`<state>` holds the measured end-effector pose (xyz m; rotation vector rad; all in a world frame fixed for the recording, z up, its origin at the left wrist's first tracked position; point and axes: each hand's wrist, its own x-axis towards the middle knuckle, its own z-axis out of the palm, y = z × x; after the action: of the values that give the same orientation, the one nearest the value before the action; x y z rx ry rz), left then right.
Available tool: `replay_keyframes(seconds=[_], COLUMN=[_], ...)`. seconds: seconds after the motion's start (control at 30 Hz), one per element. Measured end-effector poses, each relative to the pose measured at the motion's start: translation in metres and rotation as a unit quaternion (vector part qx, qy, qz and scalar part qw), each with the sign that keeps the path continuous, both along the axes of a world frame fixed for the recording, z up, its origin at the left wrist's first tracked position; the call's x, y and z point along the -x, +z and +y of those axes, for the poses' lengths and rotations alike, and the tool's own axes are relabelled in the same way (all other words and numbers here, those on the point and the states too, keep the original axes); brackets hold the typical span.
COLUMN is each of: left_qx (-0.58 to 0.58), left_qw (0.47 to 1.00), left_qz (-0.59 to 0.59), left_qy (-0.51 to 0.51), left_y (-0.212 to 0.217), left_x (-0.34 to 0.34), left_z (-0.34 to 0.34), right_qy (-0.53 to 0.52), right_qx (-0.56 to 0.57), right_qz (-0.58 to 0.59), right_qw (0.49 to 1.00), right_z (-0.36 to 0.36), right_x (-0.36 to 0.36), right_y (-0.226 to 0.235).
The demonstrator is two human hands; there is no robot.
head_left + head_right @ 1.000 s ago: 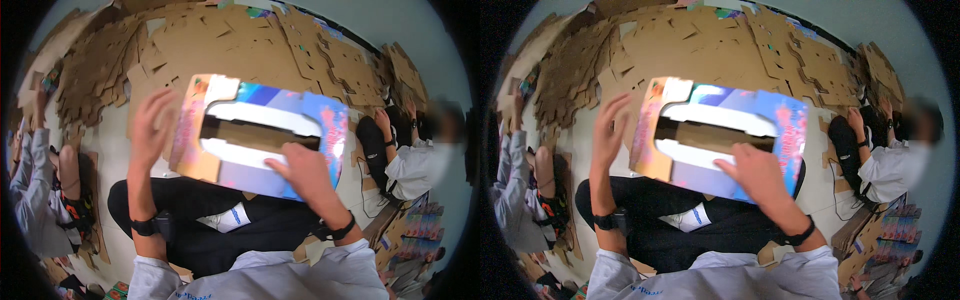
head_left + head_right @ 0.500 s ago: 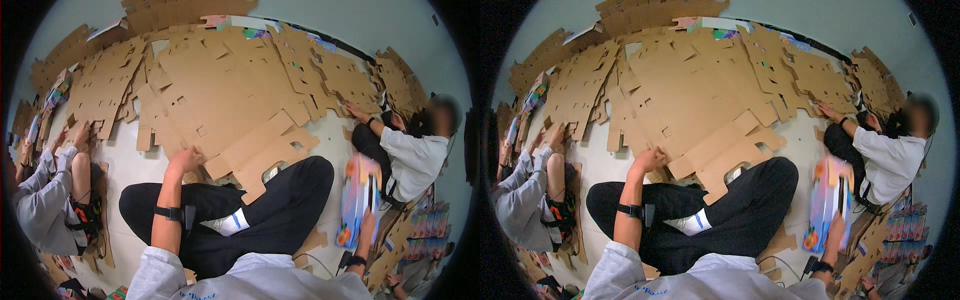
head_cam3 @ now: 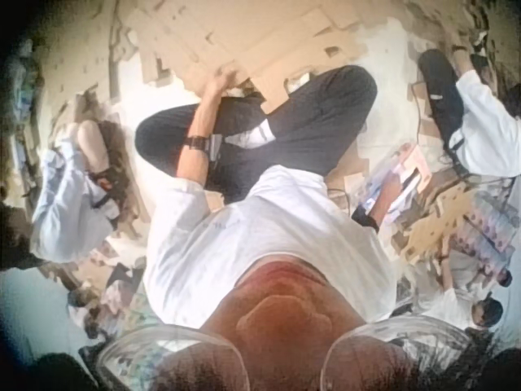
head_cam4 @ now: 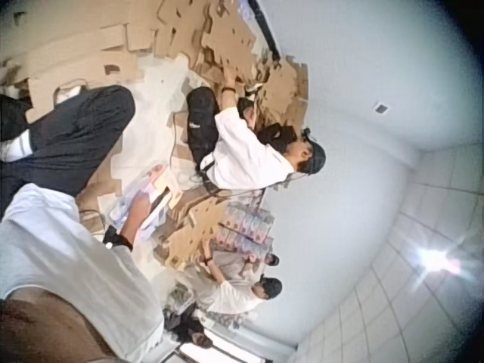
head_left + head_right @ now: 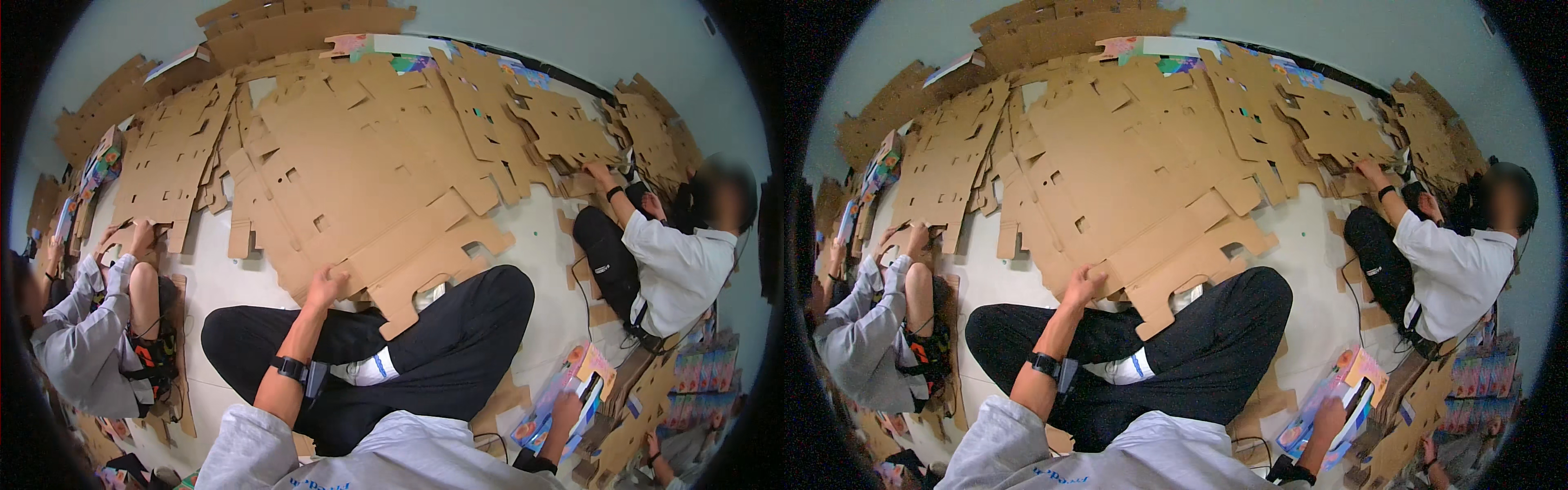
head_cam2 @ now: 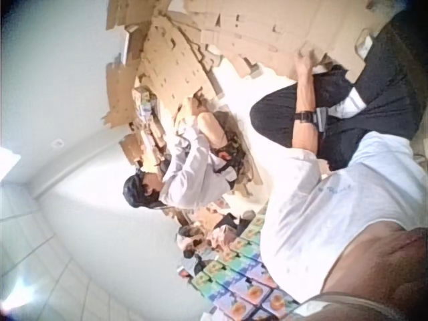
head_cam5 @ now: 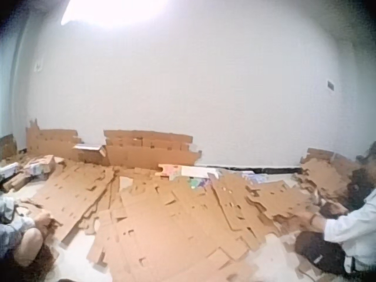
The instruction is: Assembling and folding cardboard boxes from flat sheets on the floor.
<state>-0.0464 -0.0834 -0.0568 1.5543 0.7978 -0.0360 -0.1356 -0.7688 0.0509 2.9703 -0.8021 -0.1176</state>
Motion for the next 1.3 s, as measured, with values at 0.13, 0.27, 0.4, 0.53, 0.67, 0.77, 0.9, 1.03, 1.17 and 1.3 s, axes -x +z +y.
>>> replay_keyframes(seconds=[0.13, 0.27, 0.4, 0.53, 0.67, 0.77, 0.9, 1.03, 1.17, 1.3], left_qx=[-0.125, -0.166, -0.051, -0.04, 0.043, 0.076, 0.021, -0.037, -0.035, 0.152], left_qw=[0.987, 0.96, 0.979, 0.992, 0.992, 0.989, 0.99, 0.995, 0.995, 0.966], left_qz=[0.0, -0.047, -0.002, 0.051, 0.098, 0.094, 0.092, 0.048, -0.035, -0.138], left_qy=[0.097, 0.221, 0.198, 0.111, 0.066, 0.082, 0.104, 0.074, 0.086, 0.156], left_y=[0.034, 0.086, 0.105, 0.102, 0.087, 0.071, 0.061, 0.065, 0.086, 0.136], left_x=[0.006, 0.016, 0.031, 0.033, 0.028, 0.022, 0.019, 0.015, 0.006, -0.004], left_z=[0.049, 0.143, 0.183, 0.184, 0.179, 0.17, 0.158, 0.142, 0.128, 0.122], right_qy=[0.107, 0.173, 0.238, 0.394, 0.446, 0.425, 0.43, 0.132, 0.246, 0.215], right_qx=[-0.149, -0.311, -0.393, -0.236, -0.328, -0.364, -0.433, -0.603, -0.594, -0.681], right_qz=[-0.112, -0.191, -0.178, -0.103, -0.025, 0.051, 0.166, 0.207, -0.006, -0.126], right_qw=[0.977, 0.915, 0.87, 0.882, 0.832, 0.827, 0.774, 0.759, 0.766, 0.689], right_z=[0.071, 0.162, 0.255, 0.303, 0.333, 0.366, 0.401, 0.418, 0.422, 0.389], right_x=[-0.098, -0.171, -0.216, -0.258, -0.319, -0.367, -0.415, -0.412, -0.399, -0.376], right_y=[0.052, 0.085, 0.096, 0.095, 0.036, -0.029, -0.064, -0.051, -0.011, 0.056])
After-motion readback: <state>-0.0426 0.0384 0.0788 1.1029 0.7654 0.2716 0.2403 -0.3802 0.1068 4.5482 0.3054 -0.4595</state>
